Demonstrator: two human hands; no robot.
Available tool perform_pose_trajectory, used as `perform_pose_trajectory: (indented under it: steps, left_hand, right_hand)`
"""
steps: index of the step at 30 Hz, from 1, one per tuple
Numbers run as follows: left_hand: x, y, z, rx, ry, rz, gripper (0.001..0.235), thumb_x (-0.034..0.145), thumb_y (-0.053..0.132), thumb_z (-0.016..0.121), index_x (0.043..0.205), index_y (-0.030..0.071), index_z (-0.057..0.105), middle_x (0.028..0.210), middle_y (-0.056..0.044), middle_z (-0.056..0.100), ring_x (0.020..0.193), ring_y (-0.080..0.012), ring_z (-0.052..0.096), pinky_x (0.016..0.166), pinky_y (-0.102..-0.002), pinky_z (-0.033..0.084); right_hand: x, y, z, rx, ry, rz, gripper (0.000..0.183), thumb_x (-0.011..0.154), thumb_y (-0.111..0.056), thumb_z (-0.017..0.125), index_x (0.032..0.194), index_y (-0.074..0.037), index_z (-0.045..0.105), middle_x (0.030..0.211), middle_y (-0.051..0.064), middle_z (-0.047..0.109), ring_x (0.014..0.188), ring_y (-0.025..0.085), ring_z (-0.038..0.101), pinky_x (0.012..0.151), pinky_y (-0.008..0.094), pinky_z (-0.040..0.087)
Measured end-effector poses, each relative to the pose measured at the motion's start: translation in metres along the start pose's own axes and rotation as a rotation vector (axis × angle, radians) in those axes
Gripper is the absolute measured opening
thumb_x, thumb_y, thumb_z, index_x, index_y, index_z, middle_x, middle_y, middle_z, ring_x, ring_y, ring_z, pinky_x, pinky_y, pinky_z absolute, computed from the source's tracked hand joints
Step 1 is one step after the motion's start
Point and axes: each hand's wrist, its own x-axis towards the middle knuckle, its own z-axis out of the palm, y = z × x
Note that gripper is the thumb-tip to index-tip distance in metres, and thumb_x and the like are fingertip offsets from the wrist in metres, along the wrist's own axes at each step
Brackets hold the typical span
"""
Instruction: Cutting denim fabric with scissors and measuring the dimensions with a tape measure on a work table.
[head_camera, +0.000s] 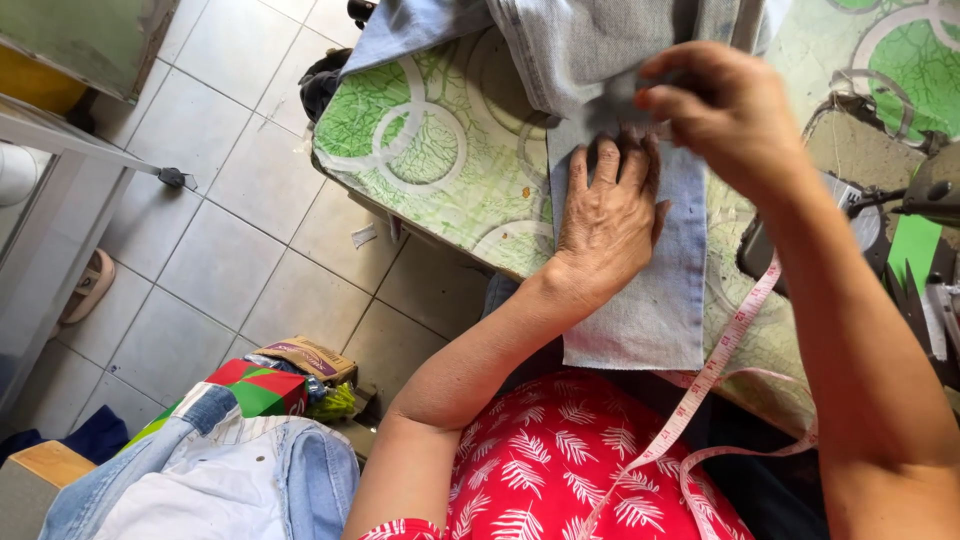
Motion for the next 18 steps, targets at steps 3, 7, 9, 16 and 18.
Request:
perform_pose_trajectory:
  steps: [3, 7, 9, 16, 18]
  left_hand:
    - [0.0, -0.001, -0.001, -0.022, 0.049, -0.004, 0.073, 0.092, 0.055, 0.064, 0.145, 0.006, 0.056, 0.143, -0.015, 0.055, 0.132, -0.0356, 0.051, 0.113, -0.051, 0.04]
    - [0.001, -0.001, -0.003, 0.032, 0.047, 0.008, 0.074, 0.093, 0.06, 0.064, 0.144, 0.007, 0.056, 0.141, -0.012, 0.055, 0.13, -0.0323, 0.05, 0.114, -0.049, 0.04]
    - [0.0, -0.001, -0.002, 0.054, 0.02, 0.016, 0.073, 0.094, 0.06, 0.061, 0.146, 0.009, 0.055, 0.144, -0.011, 0.054, 0.132, -0.0317, 0.049, 0.115, -0.049, 0.038]
    - [-0.001, -0.004, -0.003, 0.101, 0.026, 0.038, 0.071, 0.099, 0.06, 0.056, 0.149, 0.01, 0.051, 0.145, -0.01, 0.055, 0.134, -0.0306, 0.049, 0.113, -0.048, 0.04]
    - [-0.002, -0.005, -0.003, 0.096, 0.037, 0.044, 0.071, 0.098, 0.06, 0.058, 0.149, 0.01, 0.052, 0.145, -0.01, 0.055, 0.133, -0.0305, 0.049, 0.112, -0.048, 0.041]
  right_hand:
    - [-0.021, 0.011, -0.028, 0.458, -0.037, 0.083, 0.009, 0.114, -0.008, 0.061, 0.121, -0.009, 0.066, 0.093, 0.002, 0.064, 0.065, 0.007, 0.057, 0.056, 0.016, 0.046]
    - [-0.03, 0.045, -0.044, 0.684, 0.098, 0.249, 0.026, 0.106, -0.016, 0.071, 0.087, -0.016, 0.054, 0.073, -0.003, 0.053, 0.062, 0.007, 0.052, 0.054, 0.019, 0.038]
    - [-0.032, 0.058, -0.044, 0.604, 0.143, 0.223, 0.036, 0.1, -0.01, 0.079, 0.08, -0.017, 0.049, 0.065, -0.006, 0.043, 0.051, 0.002, 0.034, 0.048, 0.02, 0.022]
    - [-0.029, 0.093, -0.039, -0.261, 0.163, 0.038, 0.026, 0.097, -0.033, 0.086, 0.114, -0.014, 0.08, 0.104, 0.005, 0.074, 0.085, 0.016, 0.062, 0.081, 0.034, 0.046]
    - [-0.034, 0.091, -0.038, -0.271, 0.135, 0.076, 0.024, 0.096, -0.039, 0.087, 0.106, -0.017, 0.082, 0.089, 0.002, 0.074, 0.084, 0.012, 0.062, 0.081, 0.032, 0.044]
